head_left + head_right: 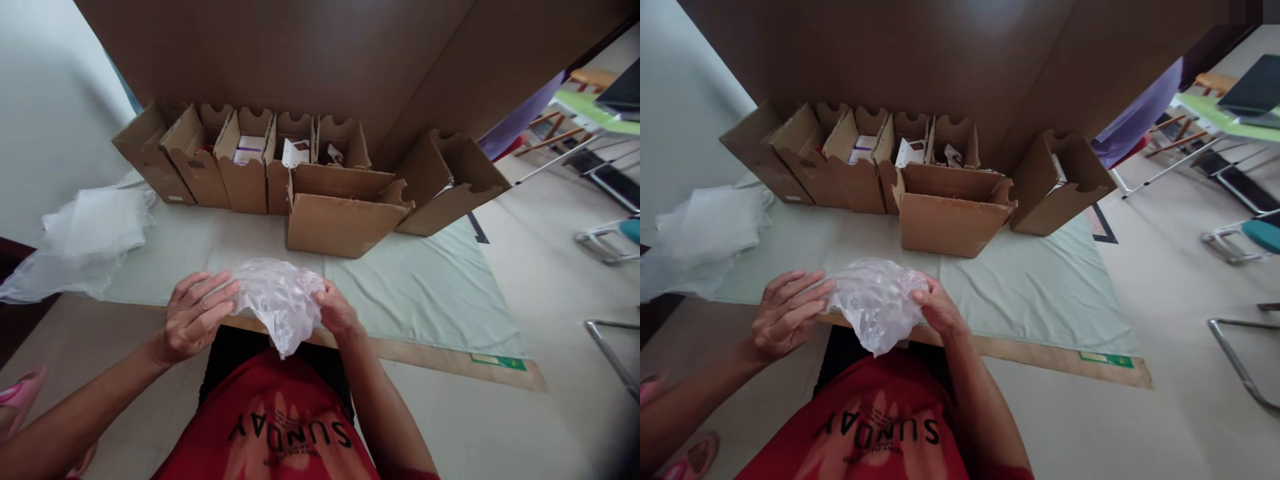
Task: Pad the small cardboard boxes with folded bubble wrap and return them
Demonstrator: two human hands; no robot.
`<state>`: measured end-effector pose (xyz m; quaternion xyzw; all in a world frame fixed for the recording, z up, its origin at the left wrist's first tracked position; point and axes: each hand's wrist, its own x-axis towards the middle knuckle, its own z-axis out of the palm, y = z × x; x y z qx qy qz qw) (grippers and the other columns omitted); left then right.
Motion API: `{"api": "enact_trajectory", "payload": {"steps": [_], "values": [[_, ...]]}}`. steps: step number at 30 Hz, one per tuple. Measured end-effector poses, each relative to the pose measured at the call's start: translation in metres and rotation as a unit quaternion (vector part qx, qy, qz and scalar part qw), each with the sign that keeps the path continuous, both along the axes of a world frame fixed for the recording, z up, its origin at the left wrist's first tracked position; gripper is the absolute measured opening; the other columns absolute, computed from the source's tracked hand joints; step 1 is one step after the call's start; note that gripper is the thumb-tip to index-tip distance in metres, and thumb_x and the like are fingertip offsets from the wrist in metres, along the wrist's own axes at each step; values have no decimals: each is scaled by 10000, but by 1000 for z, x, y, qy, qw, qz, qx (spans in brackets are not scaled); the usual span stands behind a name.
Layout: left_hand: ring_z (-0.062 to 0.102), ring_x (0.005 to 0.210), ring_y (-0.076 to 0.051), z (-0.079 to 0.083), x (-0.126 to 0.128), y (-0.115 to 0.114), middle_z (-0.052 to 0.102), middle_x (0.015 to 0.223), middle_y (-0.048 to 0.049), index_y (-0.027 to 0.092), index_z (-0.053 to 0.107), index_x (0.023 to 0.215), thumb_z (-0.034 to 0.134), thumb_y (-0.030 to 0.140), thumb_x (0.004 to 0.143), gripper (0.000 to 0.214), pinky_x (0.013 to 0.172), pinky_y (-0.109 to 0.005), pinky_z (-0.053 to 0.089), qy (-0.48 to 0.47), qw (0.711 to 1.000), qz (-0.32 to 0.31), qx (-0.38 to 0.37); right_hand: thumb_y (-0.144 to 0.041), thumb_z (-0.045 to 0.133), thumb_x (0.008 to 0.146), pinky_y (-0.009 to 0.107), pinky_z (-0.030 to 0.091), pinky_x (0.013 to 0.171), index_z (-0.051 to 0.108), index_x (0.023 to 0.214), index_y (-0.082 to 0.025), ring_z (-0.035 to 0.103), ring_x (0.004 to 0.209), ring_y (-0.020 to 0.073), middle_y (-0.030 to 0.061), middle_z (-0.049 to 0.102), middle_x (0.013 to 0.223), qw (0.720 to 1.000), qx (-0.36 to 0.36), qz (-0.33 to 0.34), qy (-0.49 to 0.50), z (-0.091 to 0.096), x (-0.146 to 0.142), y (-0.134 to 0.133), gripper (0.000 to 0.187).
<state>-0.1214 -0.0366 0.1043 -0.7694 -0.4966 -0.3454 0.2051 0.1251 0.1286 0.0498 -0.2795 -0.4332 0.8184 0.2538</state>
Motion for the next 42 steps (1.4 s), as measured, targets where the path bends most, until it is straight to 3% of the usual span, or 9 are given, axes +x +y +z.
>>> {"api": "enact_trajectory", "payload": {"steps": [4,7,12,15,22,26,30,36,42], "values": [[603,1358,-235,-21,-9,8,765,1258,-4,308,653,1157,580,56,886,376,1085,-464,498,22,1000,2,-6,-526,889,652,224,361,497,685,838,-216,465,518,84,-41,615,664,985,124,-13,-121,25,35,35,415],[573,1389,-237,-54,-5,18,761,1268,-28,281,676,1181,525,24,886,419,1101,-455,478,16,997,-29,-66,-485,794,770,237,307,493,686,841,-212,416,502,89,-51,555,596,937,256,24,-238,30,48,68,302],[632,1308,-307,-87,15,32,729,1311,-110,242,681,1263,586,196,924,355,1187,-588,376,-7,971,-24,-236,-270,697,843,396,473,782,739,967,-188,646,864,263,105,748,942,700,528,-68,-476,13,53,93,155],[591,1349,-320,-82,28,42,681,1376,-143,218,612,1382,620,277,928,458,1202,-585,359,-40,977,1,-211,-265,586,934,498,456,953,721,1154,-181,623,1121,342,163,710,1247,634,600,-123,-472,2,50,69,272],[351,1533,-335,-100,51,88,463,1607,-136,251,587,1435,560,352,991,455,1247,-611,230,-11,950,29,-310,-315,571,974,536,366,1131,610,1418,-258,476,1414,337,120,545,1542,638,660,85,-387,-32,37,15,449],[305,1550,-333,-109,30,86,422,1635,-126,276,509,1510,542,470,993,553,1252,-603,217,-8,943,17,-332,-370,428,1032,545,390,1104,659,1342,-250,522,1377,327,117,641,1432,651,620,-10,-437,-44,89,36,404],[319,1541,-349,-97,7,70,402,1643,-131,272,476,1533,514,447,1003,560,1234,-601,263,-76,954,81,-278,-509,439,997,492,485,943,696,1214,-192,669,1047,308,160,722,1206,662,520,-161,-515,-43,133,44,462],[347,1527,-351,-93,44,68,479,1593,-128,244,553,1466,557,395,989,500,1237,-598,267,-97,962,75,-243,-665,595,839,432,486,811,621,1314,-121,637,835,276,143,723,983,691,418,-169,-564,-44,108,41,723],[444,1456,-361,-102,99,82,592,1495,-141,210,658,1349,580,387,983,413,1223,-629,271,-68,940,26,-334,-512,643,845,302,407,585,550,1386,-148,461,564,147,-69,469,612,841,312,-181,-403,-13,88,32,658]]}}
